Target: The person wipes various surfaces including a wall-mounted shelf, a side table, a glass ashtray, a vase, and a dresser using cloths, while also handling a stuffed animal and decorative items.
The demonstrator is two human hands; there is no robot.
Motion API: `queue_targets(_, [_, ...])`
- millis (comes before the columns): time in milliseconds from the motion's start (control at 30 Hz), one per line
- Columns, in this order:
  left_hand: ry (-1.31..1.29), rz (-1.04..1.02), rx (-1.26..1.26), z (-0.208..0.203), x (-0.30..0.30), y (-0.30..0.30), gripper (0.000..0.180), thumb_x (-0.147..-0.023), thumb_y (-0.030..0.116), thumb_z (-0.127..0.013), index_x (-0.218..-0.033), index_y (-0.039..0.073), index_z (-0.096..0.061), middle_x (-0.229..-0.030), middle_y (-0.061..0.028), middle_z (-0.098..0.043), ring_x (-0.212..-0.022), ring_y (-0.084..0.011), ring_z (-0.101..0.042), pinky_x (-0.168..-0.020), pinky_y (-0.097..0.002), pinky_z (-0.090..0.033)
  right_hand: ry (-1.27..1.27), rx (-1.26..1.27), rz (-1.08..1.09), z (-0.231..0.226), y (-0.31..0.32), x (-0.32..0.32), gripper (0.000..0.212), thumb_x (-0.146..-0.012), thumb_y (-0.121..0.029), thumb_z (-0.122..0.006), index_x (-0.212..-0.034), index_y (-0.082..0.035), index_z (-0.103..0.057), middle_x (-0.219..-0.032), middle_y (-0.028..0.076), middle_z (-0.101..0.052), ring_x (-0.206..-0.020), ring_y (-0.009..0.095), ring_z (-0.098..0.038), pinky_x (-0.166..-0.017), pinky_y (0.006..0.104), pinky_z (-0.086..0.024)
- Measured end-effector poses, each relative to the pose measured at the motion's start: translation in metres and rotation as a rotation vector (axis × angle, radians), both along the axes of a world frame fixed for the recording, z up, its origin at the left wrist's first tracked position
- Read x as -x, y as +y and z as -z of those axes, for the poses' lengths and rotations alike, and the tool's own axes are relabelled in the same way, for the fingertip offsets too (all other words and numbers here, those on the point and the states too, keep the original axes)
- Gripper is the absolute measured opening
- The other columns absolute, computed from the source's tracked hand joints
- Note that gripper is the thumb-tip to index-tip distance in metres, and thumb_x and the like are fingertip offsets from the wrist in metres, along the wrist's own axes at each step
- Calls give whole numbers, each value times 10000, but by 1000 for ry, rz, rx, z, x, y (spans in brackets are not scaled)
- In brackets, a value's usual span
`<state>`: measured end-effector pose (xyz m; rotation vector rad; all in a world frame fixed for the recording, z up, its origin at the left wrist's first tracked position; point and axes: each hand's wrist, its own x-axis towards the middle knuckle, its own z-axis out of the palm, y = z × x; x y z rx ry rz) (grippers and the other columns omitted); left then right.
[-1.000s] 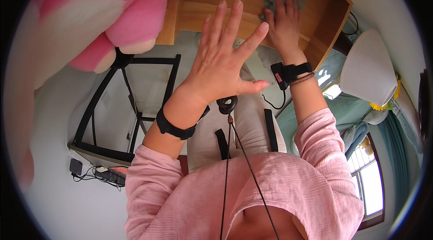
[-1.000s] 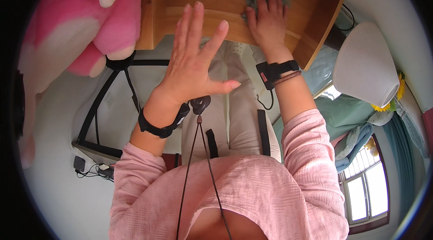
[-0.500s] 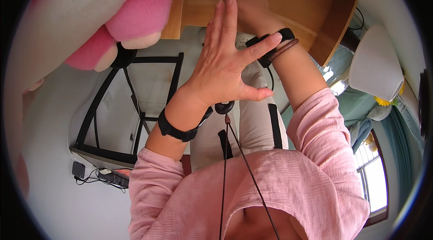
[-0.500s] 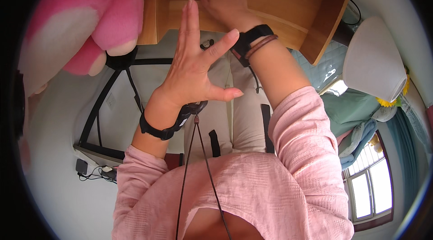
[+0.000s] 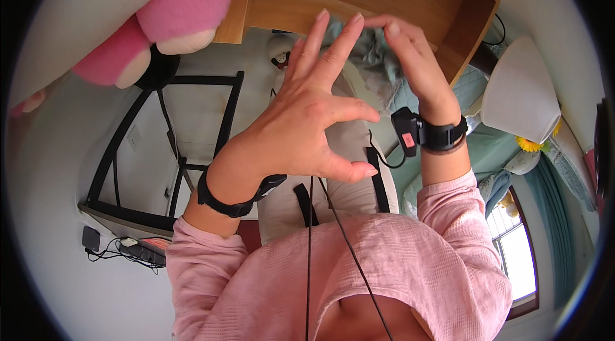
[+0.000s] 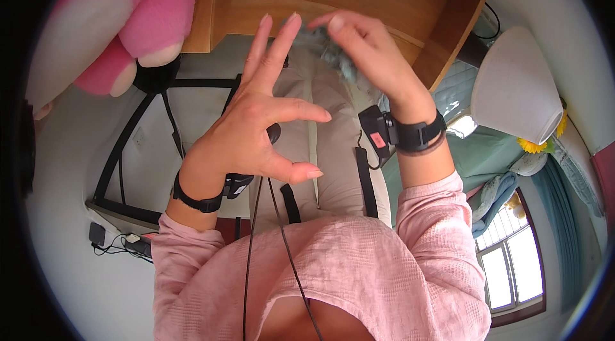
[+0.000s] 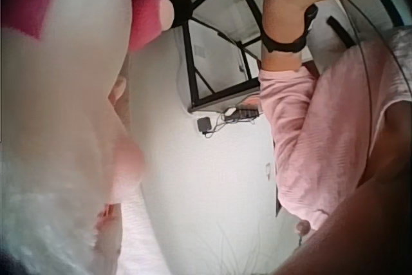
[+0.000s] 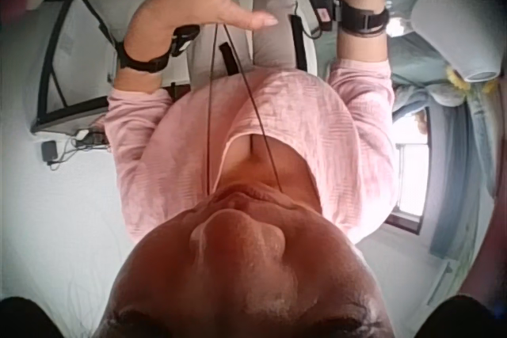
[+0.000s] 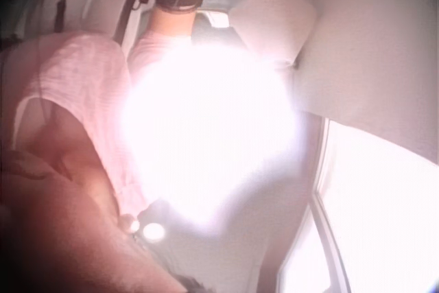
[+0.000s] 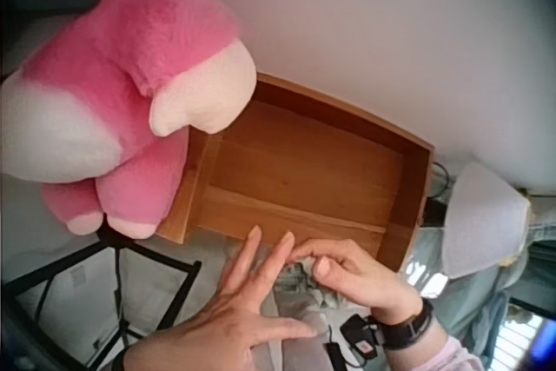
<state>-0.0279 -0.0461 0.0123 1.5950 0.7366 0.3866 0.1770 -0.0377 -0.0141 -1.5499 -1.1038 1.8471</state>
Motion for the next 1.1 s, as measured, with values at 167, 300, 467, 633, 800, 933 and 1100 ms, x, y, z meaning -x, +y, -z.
queue_targets(167, [98, 113, -20, -17, -10, 1, 421, -503, 289, -765, -889, 139, -693, -1463, -178, -91, -1331, -440, 4, -1011, -609, -88, 199, 280, -89, -52, -13, 20, 221, -787, -158, -610, -928, 13, -623, -857, 32, -624, -842, 96, -548, -783, 245, -420])
queue_targets(300, [106, 154, -60, -20, -21, -1, 373, -520, 250, -746, -863, 114, -693, -1466, -153, -103, -1337, -421, -3, -1012, -617, -84, 177, 352, 104, -57, -25, 21, 189, -767, -110, -571, -872, 38, -622, -789, 27, -618, -754, 78, -552, -707, 223, -446])
queue_targets(467, [82, 162, -28, -20, -35, -8, 360, -516, 241, -739, -846, 105, -694, -1466, -157, -98, -1335, -424, -6, -1020, -601, -99, 137, 333, 119, -57, -35, 9, 169, -745, -81, -544, -843, 31, -623, -746, 9, -603, -716, 62, -529, -652, 211, -434])
queue_targets(633, [40, 159, 14, -18, -47, -12, 343, -517, 234, -734, -833, 107, -694, -1467, -160, -88, -1337, -421, -1, -1027, -582, -108, 105, 360, 110, -59, -38, -4, 162, -727, -59, -522, -829, 15, -624, -723, -5, -587, -690, 46, -506, -605, 194, -411])
queue_targets(800, [8, 147, 16, -20, -55, -11, 335, -518, 231, -735, -827, 108, -691, -1466, -164, -90, -1337, -420, -1, -1030, -573, -112, 100, 397, 127, -60, -41, -14, 138, -725, -54, -524, -805, 13, -614, -720, -5, -588, -693, 44, -506, -626, 200, -416])
queue_targets(933, [-5, 140, 19, -18, -61, -13, 340, -514, 224, -740, -828, 105, -691, -1465, -164, -96, -1338, -419, -4, -1030, -572, -113, 128, 302, 153, -60, -41, -14, 147, -722, -51, -525, -815, 20, -614, -729, -1, -593, -709, 48, -513, -644, 204, -423])
queue_targets(1100, [12, 139, 17, -17, -64, -15, 332, -512, 212, -743, -821, 99, -691, -1466, -163, -99, -1338, -420, -2, -1034, -561, -122, 117, 368, 92, -60, -39, -21, 164, -733, -47, -518, -840, 35, -611, -806, 29, -616, -785, 71, -529, -724, 225, -433])
